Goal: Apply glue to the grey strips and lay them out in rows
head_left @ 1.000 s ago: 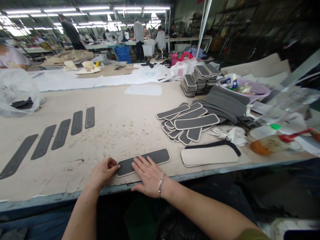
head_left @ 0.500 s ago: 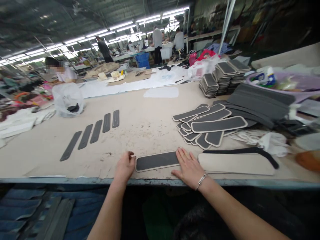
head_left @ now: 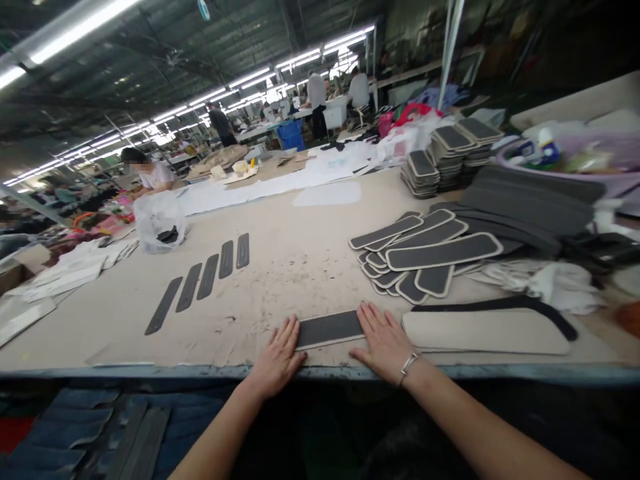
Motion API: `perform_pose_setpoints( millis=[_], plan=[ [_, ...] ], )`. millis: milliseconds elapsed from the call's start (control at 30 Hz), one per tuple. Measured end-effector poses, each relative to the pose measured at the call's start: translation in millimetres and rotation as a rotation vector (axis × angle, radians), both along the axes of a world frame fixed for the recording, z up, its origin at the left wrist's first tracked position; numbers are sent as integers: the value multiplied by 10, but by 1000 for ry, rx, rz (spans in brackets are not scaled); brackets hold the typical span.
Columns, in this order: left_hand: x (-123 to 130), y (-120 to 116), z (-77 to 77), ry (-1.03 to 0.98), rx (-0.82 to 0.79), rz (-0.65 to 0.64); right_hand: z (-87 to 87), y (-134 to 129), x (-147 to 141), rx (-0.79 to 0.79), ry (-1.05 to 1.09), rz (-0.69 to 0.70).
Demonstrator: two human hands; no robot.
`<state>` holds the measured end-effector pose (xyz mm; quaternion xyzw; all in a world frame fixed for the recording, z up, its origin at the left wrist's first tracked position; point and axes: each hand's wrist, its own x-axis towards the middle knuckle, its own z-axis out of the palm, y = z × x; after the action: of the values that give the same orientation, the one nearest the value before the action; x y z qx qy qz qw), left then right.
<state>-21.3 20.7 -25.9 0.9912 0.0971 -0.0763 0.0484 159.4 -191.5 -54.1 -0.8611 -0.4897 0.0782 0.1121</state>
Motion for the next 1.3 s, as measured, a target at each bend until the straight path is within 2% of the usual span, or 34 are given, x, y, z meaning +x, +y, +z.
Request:
perform_pose_setpoints(
  millis=[67, 133, 267, 367, 467, 567, 667, 767, 833, 900, 967, 1033, 1100, 1133, 1167, 1267, 1300],
  plan=[
    [-115, 143, -47, -14, 4, 26, 45, -25, -2, 18, 46, -3],
    [-128, 268, -141, -37, -10, 62, 73, -55, 7, 60, 88, 17],
    [123, 514, -289, -99, -110, 158, 122, -109, 46, 165, 138, 38],
    [351, 602, -204, -125, -175, 218, 262, -182, 63, 274, 118, 27],
    [513, 606, 11, 26, -272, 322, 481, -335, 176, 298, 56, 58],
    [663, 574, 322, 185, -507, 362, 646, -580, 419, 142, 20, -44],
    [890, 485, 738, 28, -662, 433, 674, -853, 665, 54, 12, -179],
    [1287, 283, 1163, -166, -793, 509, 617, -1045, 811, 27, 15, -243],
    [1657, 96, 1352, -271, -881, 509, 579, -1104, 854, 12, 22, -264],
    [2074, -103, 1417, -369, -932, 465, 558, -1124, 874, 1, 32, -259],
    [2472, -291, 1364, -425, -867, 397, 550, -1127, 890, 3, 36, -239],
    [2780, -474, 1237, -457, -684, 358, 542, -1130, 909, 9, 33, -235],
    [2942, -676, 1075, -491, -568, 351, 532, -1139, 931, 10, 38, -248],
    [2960, -791, 987, -487, -525, 300, 526, -1145, 941, 6, 46, -256],
    [2939, -915, 896, -454, -494, 195, 522, -1149, 950, 2, 54, -261],
    [2699, -1280, 605, -231, -383, -296, 527, -1141, 964, -2, 56, -281],
    [2589, -1381, 509, -165, -351, -413, 536, -1131, 964, 2, 48, -288]
  ],
)
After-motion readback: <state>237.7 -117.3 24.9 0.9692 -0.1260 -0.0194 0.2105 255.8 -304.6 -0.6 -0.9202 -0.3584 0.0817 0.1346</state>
